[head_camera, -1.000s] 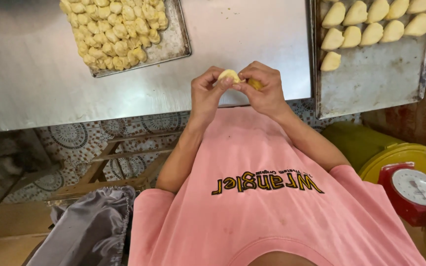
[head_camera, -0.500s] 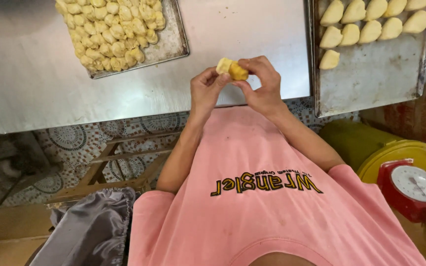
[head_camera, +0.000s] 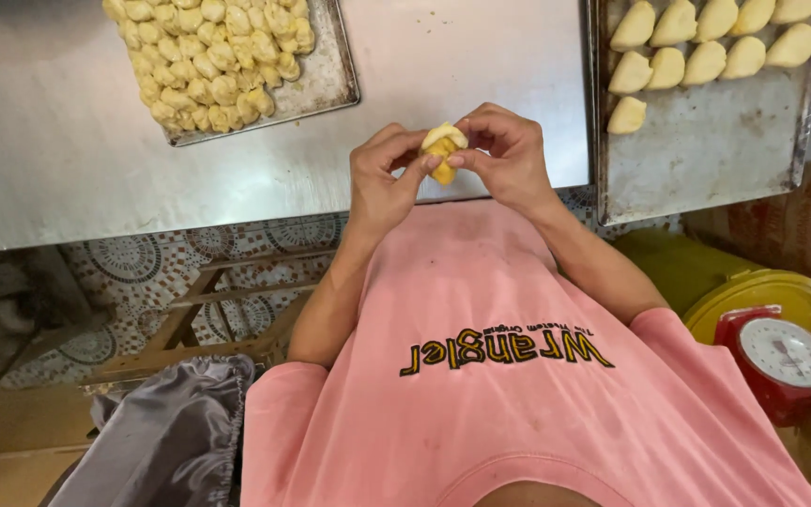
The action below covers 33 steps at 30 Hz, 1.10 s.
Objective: Shaping small portions of dough into buns and arranging them on baking trays at a fast pace.
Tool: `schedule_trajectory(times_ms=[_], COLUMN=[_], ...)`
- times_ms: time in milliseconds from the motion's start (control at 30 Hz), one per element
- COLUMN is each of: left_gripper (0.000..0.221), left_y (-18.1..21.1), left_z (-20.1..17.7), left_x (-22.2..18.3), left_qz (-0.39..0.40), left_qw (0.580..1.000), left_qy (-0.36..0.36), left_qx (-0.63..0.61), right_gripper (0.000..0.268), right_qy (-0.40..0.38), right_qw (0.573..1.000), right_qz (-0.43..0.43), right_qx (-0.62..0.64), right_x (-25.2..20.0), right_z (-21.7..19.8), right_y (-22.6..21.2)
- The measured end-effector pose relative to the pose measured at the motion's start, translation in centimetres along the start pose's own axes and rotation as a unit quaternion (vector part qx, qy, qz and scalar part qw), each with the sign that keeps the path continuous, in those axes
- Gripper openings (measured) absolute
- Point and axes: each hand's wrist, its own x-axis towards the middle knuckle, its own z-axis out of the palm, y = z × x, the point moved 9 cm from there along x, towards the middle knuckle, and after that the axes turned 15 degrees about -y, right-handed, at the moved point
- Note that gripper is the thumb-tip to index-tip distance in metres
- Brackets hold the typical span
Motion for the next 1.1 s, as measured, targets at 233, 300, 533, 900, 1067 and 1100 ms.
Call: schedule_trajectory(times_ms=[233, 300, 533, 900, 1067, 1100], left_gripper=[0.020, 0.021, 0.027, 0.071, 0.030, 0.030], left_y=[-1.6, 0.1, -1.5, 4.0, 2.3, -1.2], left_z=[-0.2, 0.6, 0.2, 2.6, 1.7, 0.9], left_x=[0.8, 0.9, 1.1, 2.3, 3.4, 3.6], left_qz=[0.011, -0.007, -0.072, 0.018, 0.100, 0.017], left_qw=[0.995, 0.999, 0.992, 1.000, 0.986, 0.968], left_qy=[0.092, 0.051, 0.089, 0.013, 0.131, 0.177], left_qx=[0.024, 0.008, 0.052, 0.020, 0.010, -0.175], right_gripper=[0.058, 0.044, 0.033, 0.016, 0.010, 0.032], right_qy=[0.037, 0.077, 0.087, 0.172, 0.166, 0.084], right_qw=[0.995, 0.994, 0.991, 0.928, 0.941, 0.989], right_qz=[-0.040, -0.016, 0.019, 0.104, 0.152, 0.091], right_qx=[-0.086, -0.077, -0.099, 0.313, 0.254, 0.083], right_x=[-0.2, 0.1, 0.4, 0.5, 0.5, 1.4], right_z=[0.2, -0.1, 0.1, 1.1, 2.1, 2.2], right_y=[-1.9, -2.5, -1.7, 1.2, 1.2, -0.7])
